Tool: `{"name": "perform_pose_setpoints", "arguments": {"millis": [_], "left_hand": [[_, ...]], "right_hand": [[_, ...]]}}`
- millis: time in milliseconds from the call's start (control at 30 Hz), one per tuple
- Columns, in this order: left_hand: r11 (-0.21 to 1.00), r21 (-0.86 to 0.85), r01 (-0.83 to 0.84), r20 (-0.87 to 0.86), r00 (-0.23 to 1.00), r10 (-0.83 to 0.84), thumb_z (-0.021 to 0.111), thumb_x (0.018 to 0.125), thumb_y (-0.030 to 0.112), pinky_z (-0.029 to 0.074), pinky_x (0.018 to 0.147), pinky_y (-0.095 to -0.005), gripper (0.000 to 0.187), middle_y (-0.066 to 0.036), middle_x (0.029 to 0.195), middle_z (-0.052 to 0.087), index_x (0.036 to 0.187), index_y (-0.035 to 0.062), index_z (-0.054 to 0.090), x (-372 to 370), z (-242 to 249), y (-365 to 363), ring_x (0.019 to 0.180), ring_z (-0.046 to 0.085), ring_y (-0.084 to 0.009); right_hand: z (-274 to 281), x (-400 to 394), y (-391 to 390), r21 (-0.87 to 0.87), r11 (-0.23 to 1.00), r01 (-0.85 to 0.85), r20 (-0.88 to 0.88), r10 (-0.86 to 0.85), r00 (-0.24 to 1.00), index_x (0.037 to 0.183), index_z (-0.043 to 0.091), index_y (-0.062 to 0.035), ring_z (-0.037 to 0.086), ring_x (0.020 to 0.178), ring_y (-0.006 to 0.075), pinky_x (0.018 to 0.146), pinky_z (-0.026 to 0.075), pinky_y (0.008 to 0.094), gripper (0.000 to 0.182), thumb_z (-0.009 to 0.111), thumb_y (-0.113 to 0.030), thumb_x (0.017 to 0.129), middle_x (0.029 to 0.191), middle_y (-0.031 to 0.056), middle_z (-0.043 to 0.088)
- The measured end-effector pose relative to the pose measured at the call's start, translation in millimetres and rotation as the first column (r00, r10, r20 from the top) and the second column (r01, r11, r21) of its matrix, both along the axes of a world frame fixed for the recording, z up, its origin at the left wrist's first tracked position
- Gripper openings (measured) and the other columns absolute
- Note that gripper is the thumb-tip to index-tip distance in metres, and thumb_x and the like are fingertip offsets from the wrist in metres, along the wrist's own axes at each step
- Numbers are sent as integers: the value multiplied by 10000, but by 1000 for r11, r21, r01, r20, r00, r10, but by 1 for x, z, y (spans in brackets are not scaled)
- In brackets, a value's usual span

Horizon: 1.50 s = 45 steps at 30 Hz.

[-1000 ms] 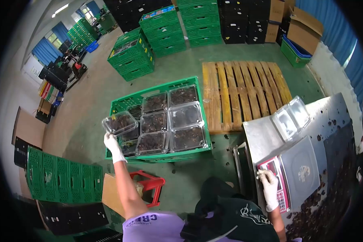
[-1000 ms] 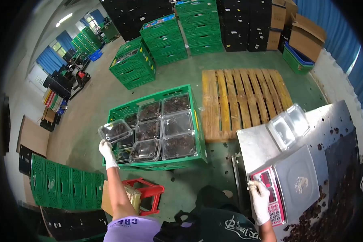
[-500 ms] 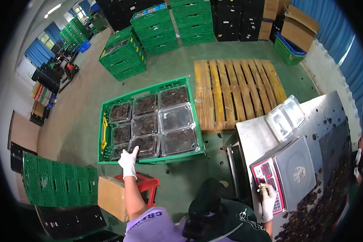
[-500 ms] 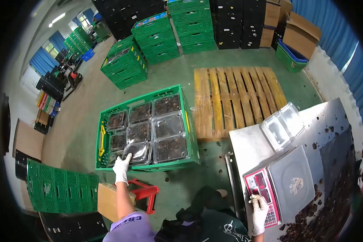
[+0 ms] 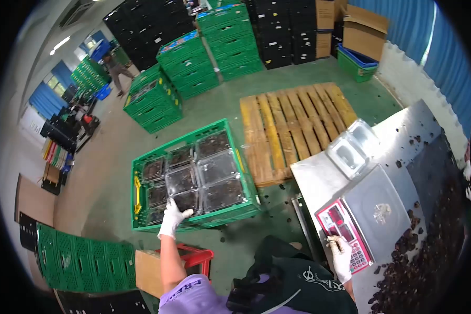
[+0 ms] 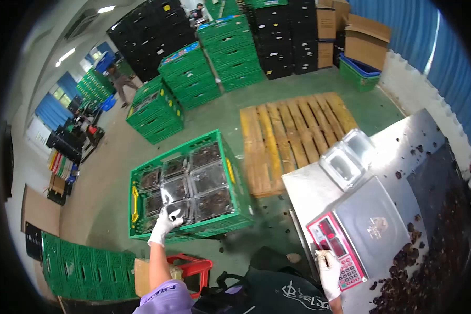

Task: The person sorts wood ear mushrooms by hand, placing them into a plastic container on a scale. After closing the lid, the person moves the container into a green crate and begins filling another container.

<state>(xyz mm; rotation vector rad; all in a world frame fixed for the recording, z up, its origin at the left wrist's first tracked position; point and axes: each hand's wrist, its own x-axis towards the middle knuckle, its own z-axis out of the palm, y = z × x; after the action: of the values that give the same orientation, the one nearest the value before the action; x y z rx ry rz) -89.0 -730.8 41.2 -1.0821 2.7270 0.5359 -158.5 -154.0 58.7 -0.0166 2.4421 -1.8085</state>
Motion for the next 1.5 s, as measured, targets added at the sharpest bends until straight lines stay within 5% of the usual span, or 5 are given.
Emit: {"name": "perform_pose_setpoints", "arguments": {"millis": [267,500,600,767,1500], "left_hand": [[739,-665,104,118,992,-34,846,605,317,438,979,-401,916,-208,1236,556,1325,-50,414,-78,40,89,1141,546,-307],[276,-449,850,-536,-9,-844,596,838,164,407,1000,-383,349,-198,1181,600,1135,-19,599,-283,13,374,1134,541,-349],[308,396,865,-622,499,-603,445,953,250,429,948,-379,358,-205,1129,627,1122,-7,630,-334,6,445,1065,578,-320],[-104,-435,894,-78,-153,-985,590,788,111,495,745,-379,241,-87,904,678,992,166,705,-412,-30,432,831,641,-267],[64,-620,782,-392,-238,-889,717,692,56,431,676,-421,211,-105,782,544,811,55,542,-338,74,469,759,540,-316]], "right_hand": [[2,31,40,100,985,139,-50,-135,990,948,665,-9,604,730,158,658,465,278,120,614,-99,888,839,99,631],[-3,64,67,245,917,316,-185,-276,943,943,669,-50,646,793,278,695,512,336,104,626,-97,862,897,103,649],[-3,90,80,230,879,419,-183,-383,905,953,667,-63,644,820,278,712,515,331,107,618,-96,864,918,91,653],[0,129,77,245,749,615,-30,-628,778,988,659,-54,650,853,267,745,515,321,136,611,-116,877,950,101,662],[-48,115,158,536,390,749,-129,-839,529,992,656,-84,641,824,336,723,504,406,215,577,-238,864,911,143,663]]}}
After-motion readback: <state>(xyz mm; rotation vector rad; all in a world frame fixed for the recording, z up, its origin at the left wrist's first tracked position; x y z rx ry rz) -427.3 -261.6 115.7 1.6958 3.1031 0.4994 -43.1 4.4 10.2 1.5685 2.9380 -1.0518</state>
